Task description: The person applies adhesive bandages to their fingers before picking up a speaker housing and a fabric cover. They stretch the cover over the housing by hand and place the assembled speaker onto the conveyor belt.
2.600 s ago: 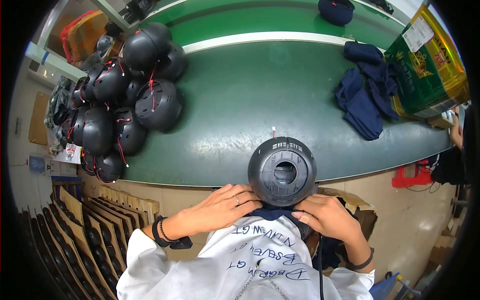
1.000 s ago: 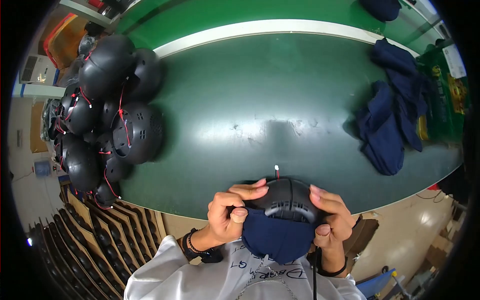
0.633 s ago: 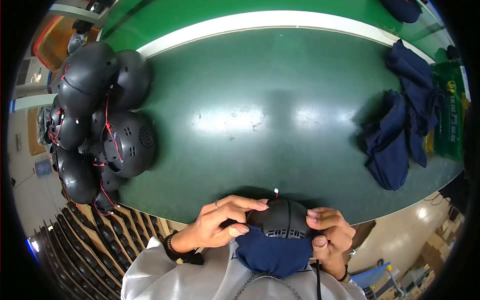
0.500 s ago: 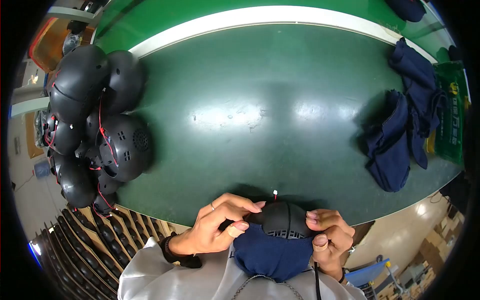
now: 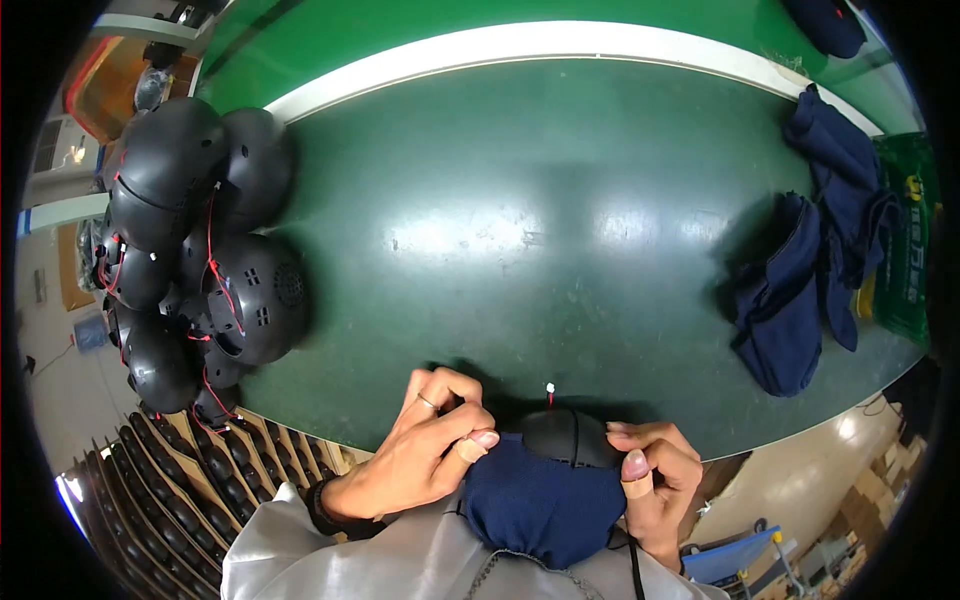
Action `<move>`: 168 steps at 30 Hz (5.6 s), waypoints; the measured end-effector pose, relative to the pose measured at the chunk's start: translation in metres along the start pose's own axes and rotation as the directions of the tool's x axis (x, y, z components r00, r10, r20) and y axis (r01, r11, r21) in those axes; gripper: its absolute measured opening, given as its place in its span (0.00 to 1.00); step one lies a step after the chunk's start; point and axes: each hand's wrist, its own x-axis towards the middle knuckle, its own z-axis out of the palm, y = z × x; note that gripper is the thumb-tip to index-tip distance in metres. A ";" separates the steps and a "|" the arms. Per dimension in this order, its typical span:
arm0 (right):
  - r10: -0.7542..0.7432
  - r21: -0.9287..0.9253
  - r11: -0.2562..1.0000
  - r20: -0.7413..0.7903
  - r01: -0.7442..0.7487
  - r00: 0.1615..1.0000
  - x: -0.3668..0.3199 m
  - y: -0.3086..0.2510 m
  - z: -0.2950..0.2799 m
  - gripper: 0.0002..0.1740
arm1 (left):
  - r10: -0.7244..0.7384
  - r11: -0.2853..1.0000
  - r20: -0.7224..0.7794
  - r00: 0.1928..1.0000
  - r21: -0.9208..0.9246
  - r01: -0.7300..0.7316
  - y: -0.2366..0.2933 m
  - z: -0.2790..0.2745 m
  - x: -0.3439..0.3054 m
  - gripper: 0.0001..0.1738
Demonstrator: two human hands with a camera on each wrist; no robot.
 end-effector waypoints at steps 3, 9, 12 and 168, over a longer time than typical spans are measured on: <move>0.078 0.024 0.997 0.009 -0.079 0.997 -0.002 -0.001 -0.002 0.17 | 0.021 0.991 0.036 0.999 -0.136 -0.016 -0.008 0.004 -0.002 0.07; -0.025 0.034 0.999 0.102 0.021 0.995 0.000 0.004 -0.008 0.18 | 0.166 0.903 0.321 0.932 -0.430 -0.013 -0.032 -0.013 0.013 0.15; -0.074 -0.002 0.997 0.133 0.075 0.988 0.000 0.005 -0.011 0.19 | 0.217 0.897 0.431 0.876 -0.441 -0.005 -0.026 -0.021 0.023 0.17; -0.362 -0.104 0.773 0.738 0.626 0.570 0.043 -0.089 0.051 0.53 | 0.047 0.768 -0.156 0.987 -0.626 -0.135 -0.021 -0.032 -0.061 0.31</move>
